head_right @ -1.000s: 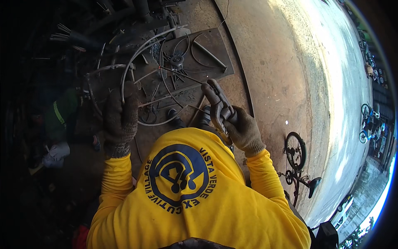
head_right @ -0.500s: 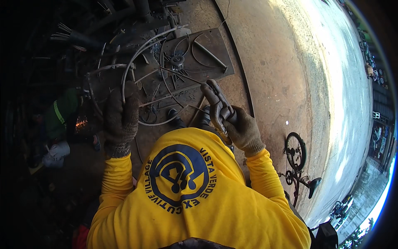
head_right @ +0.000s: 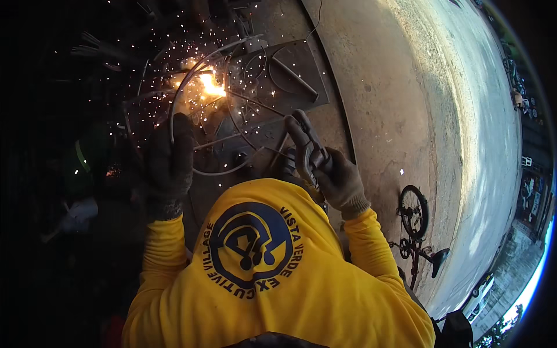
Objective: The person holds curved metal rods together by hand and uses a welding electrode holder to join them. The person then picks up a chipping hammer to tap the welded joints.
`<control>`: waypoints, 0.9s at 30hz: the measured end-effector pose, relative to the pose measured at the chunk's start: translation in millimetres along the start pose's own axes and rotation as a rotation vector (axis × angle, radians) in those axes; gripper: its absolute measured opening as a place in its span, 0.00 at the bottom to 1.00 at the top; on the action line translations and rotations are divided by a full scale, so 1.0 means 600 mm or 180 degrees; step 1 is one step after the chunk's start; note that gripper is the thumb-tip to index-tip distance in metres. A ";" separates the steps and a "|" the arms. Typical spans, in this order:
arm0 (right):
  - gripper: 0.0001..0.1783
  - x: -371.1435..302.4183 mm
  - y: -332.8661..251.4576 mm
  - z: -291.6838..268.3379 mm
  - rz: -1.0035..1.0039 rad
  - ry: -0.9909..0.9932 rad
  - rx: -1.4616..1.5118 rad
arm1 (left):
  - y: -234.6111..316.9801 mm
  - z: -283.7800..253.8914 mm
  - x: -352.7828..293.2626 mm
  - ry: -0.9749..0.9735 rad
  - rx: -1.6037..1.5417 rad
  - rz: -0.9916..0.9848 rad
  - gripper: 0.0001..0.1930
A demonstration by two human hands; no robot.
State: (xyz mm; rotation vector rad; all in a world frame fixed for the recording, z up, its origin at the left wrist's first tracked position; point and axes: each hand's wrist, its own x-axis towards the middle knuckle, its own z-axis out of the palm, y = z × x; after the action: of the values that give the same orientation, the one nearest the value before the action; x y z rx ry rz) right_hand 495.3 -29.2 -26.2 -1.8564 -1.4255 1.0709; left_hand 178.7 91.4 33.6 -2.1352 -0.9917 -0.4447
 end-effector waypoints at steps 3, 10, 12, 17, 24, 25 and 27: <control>0.26 0.000 0.011 0.003 0.0028 0.0057 0.0308 | -0.008 -0.005 0.006 -0.0230 0.0342 0.0164 0.22; 0.26 -0.002 0.002 0.001 -0.0099 0.0081 0.0158 | -0.010 0.043 -0.046 0.0120 -0.0843 -0.0053 0.24; 0.26 -0.001 0.006 0.004 -0.0102 0.0071 0.0129 | -0.006 0.041 -0.046 0.0229 -0.0653 -0.0038 0.24; 0.27 0.003 0.013 0.009 -0.0001 0.0064 0.0230 | -0.014 0.037 -0.045 0.0154 -0.0468 0.0062 0.25; 0.28 0.006 0.008 0.006 0.0063 0.0023 0.0195 | -0.013 0.039 -0.055 0.0055 -0.0322 0.0046 0.24; 0.28 0.006 0.007 0.005 0.0096 0.0002 0.0196 | -0.013 0.044 -0.059 0.0076 -0.0518 -0.0012 0.23; 0.28 0.007 0.006 0.004 0.0163 -0.0039 0.0197 | -0.014 0.055 -0.070 0.0119 -0.0909 -0.0128 0.22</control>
State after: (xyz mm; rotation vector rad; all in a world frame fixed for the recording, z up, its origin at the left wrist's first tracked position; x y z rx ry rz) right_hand 495.3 -26.2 -31.3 -1.8545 -1.3431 1.1402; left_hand 145.2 98.0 -8.8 -2.3521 -1.0005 -0.6784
